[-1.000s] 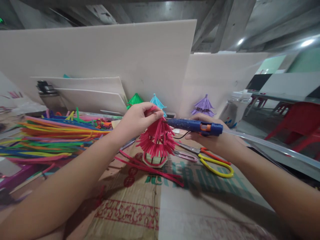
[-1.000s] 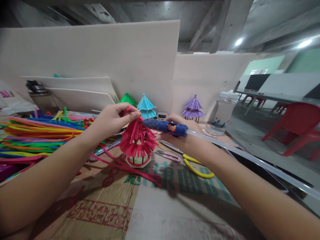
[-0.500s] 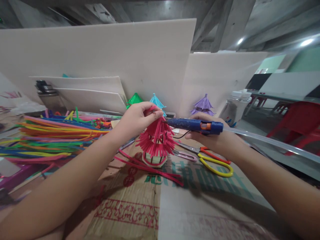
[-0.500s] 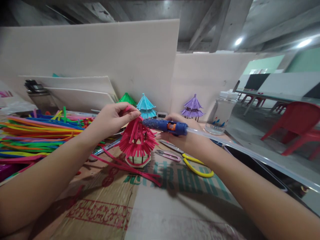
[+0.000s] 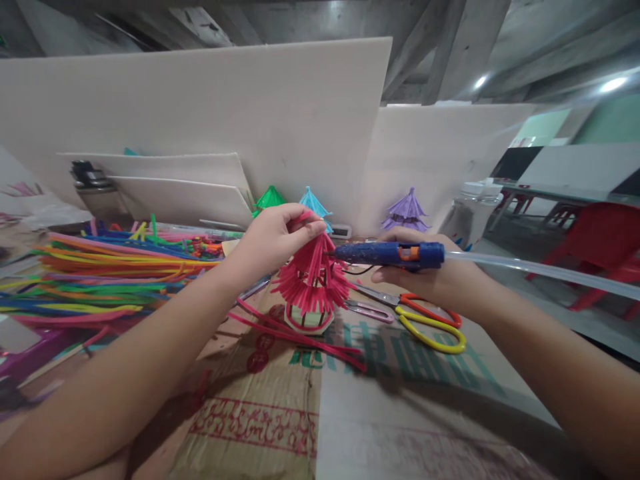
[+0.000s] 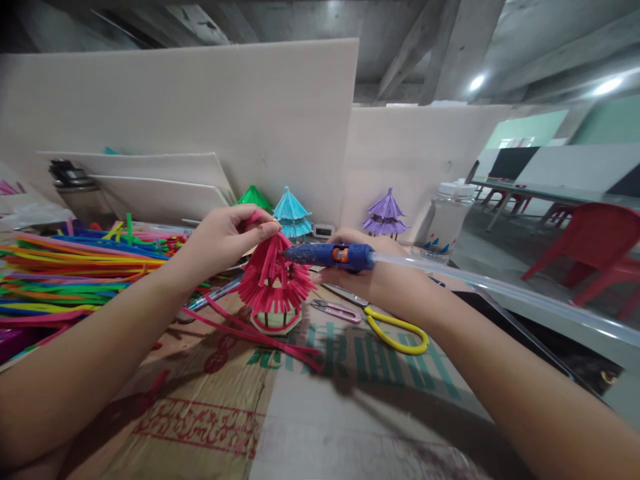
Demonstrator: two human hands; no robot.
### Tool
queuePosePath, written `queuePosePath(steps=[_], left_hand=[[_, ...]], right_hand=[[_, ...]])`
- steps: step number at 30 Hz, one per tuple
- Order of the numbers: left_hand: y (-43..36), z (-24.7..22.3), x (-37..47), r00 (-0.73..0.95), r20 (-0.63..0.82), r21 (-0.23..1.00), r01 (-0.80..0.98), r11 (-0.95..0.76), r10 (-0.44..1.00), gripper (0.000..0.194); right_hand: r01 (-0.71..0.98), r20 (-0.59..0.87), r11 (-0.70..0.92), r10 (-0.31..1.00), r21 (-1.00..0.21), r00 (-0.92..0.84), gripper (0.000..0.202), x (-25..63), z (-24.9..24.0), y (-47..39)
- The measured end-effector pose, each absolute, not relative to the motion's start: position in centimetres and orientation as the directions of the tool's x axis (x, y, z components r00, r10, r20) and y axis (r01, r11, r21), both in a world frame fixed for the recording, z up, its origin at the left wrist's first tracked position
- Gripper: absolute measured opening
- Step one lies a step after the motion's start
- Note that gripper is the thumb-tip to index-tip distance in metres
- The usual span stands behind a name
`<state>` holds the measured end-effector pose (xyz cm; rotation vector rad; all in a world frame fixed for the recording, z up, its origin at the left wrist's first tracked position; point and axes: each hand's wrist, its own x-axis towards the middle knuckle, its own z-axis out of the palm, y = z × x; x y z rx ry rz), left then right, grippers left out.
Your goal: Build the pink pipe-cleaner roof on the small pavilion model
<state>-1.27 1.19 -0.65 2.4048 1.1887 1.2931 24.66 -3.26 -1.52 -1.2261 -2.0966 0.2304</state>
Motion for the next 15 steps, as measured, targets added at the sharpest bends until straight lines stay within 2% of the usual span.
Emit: queuePosePath(steps=[11,15], left_hand=[[1.30,-0.69,-1.35,0.304,0.637,0.465,0.581,-0.667,0.709,0.028],[1.43,-0.64,-1.35,0.306,0.645,0.451,0.588,-0.672,0.701,0.028]], right_hand=[[0.714,0.440,0.567,0.809,-0.412,-0.388,0.036,25.22,-1.25,-3.18],[0.721,0.473,0.575,0.795,-0.387,-0.381,0.037,25.31,-1.39,-3.11]])
